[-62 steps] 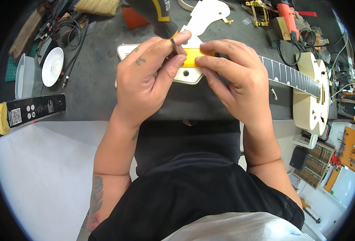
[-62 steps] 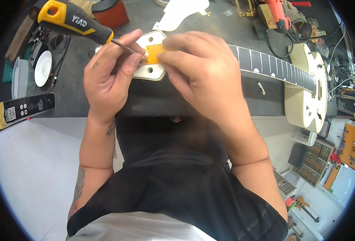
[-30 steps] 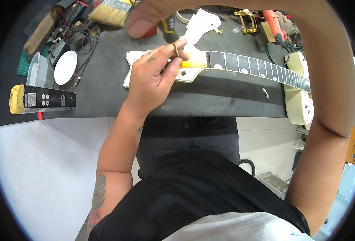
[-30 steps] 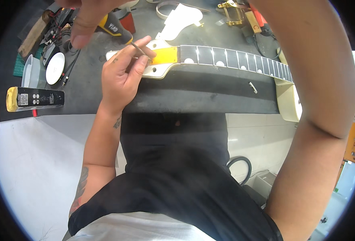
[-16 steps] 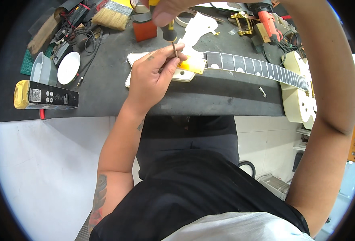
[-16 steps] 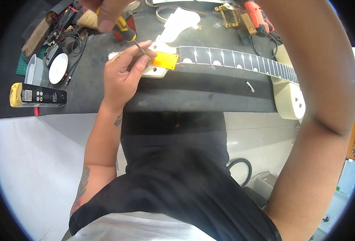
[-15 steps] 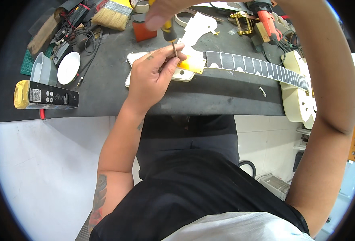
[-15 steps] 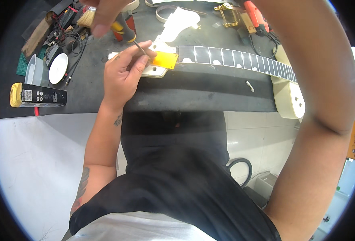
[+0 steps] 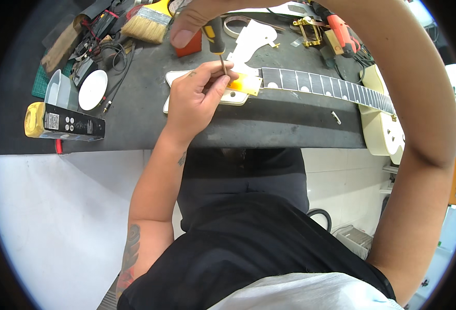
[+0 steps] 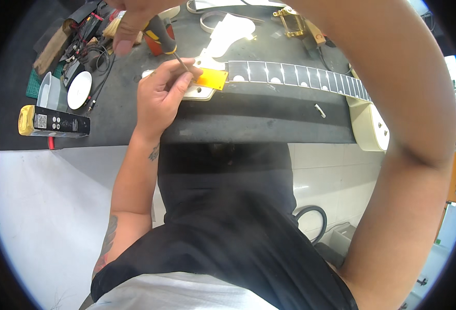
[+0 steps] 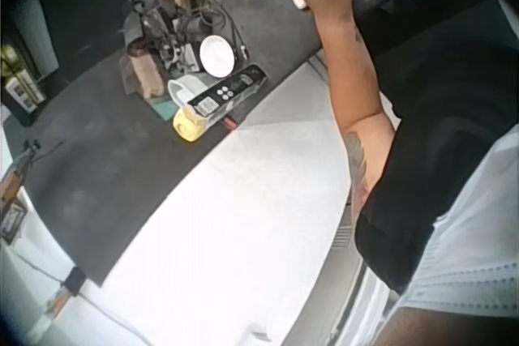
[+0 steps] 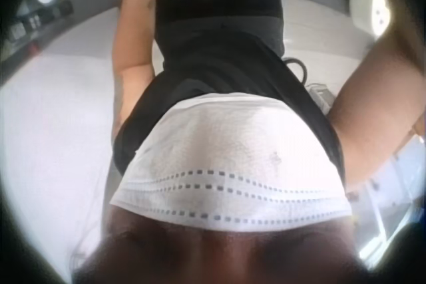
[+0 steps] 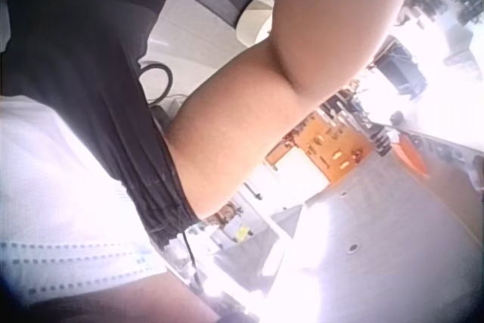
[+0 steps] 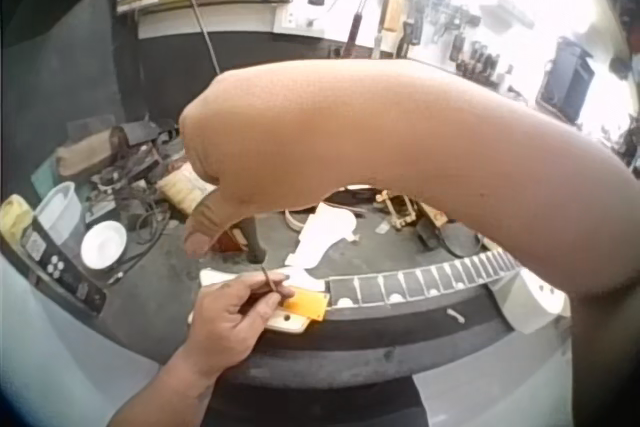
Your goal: The person works on a white electric guitar neck, using a power sander to smooth a yellow plastic piece and then securing it to the guitar with a screwdriver. The person also uses a brush to clean the guitar neck and fretboard during the process.
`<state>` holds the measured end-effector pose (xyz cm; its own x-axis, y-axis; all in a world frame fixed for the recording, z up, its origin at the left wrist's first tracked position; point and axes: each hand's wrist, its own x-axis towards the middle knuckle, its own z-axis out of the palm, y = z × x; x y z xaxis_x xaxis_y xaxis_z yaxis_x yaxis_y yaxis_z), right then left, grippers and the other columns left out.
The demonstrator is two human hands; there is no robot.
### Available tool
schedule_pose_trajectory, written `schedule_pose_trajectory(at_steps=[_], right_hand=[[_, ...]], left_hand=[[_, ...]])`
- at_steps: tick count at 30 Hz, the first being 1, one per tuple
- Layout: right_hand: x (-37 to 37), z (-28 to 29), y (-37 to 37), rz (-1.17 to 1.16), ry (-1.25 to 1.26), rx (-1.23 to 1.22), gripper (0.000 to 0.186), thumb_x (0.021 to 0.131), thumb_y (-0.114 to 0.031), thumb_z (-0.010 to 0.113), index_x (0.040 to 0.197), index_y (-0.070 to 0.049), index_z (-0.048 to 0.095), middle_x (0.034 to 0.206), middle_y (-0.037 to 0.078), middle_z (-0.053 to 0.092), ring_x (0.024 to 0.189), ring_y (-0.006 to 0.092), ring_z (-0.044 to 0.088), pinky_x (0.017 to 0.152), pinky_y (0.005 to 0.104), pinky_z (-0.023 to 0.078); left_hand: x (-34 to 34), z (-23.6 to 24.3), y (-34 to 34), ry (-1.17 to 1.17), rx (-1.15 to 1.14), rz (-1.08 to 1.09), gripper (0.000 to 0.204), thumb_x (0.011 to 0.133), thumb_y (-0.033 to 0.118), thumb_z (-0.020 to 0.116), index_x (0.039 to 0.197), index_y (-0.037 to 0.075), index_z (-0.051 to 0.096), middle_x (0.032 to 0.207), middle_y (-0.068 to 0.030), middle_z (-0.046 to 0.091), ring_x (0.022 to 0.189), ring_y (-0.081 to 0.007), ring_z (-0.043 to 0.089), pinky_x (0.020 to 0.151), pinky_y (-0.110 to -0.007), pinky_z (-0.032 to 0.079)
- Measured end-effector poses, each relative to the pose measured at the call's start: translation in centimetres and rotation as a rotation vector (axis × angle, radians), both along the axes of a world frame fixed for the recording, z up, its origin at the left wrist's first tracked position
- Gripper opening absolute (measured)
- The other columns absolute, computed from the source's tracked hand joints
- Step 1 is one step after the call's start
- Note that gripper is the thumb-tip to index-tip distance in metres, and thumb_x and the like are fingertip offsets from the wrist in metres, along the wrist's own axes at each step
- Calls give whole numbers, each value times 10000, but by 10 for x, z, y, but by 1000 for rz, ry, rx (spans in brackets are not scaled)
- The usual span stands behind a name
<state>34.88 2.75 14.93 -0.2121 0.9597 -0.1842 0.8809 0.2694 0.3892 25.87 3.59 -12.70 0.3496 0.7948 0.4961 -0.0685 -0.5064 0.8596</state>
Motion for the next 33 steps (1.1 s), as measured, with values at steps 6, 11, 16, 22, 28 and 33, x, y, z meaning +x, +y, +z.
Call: schedule_pose_trajectory(at_steps=[6,11,16,22,28,33], right_hand=[[50,20,26,282,252,-256,524,1010,-535,746,848,-38,788,683,77,690,664,220,683,650,381,559],[57,17,31,274,273,-263,516,1011,-536,744,866,-42,788,698,76,696,671,220,685,653,381,562],[65,16,39,264,298,-263,509,1012,-537,742,884,-46,788,714,75,702,677,219,688,657,382,565],[73,13,46,252,320,-274,501,1013,-538,740,906,-51,787,732,74,709,685,219,691,661,383,568],[76,14,50,254,341,-279,493,1014,-539,738,928,-56,787,751,73,716,693,219,694,665,384,571],[74,10,56,266,356,-297,488,1015,-540,736,946,-60,787,766,72,722,700,219,696,669,385,574]], left_hand=[[-7,17,8,134,45,-106,276,962,17,732,1238,10,739,1008,-110,828,887,-203,769,871,-313,618],[-12,18,26,314,242,-133,274,915,10,799,1188,5,774,1027,-78,819,720,-100,664,723,-260,554],[-7,16,21,295,88,-58,279,868,28,866,1138,8,797,972,-48,806,678,-63,641,639,-235,506],[-5,18,16,269,52,-6,302,834,52,908,1119,20,817,892,-38,780,675,-57,640,625,-224,496],[-5,17,15,258,43,-2,335,838,53,906,1159,38,813,846,-25,756,675,-61,652,629,-228,507],[-6,14,16,244,23,-23,351,838,35,898,1178,49,812,869,-24,755,690,-62,664,642,-229,517]])
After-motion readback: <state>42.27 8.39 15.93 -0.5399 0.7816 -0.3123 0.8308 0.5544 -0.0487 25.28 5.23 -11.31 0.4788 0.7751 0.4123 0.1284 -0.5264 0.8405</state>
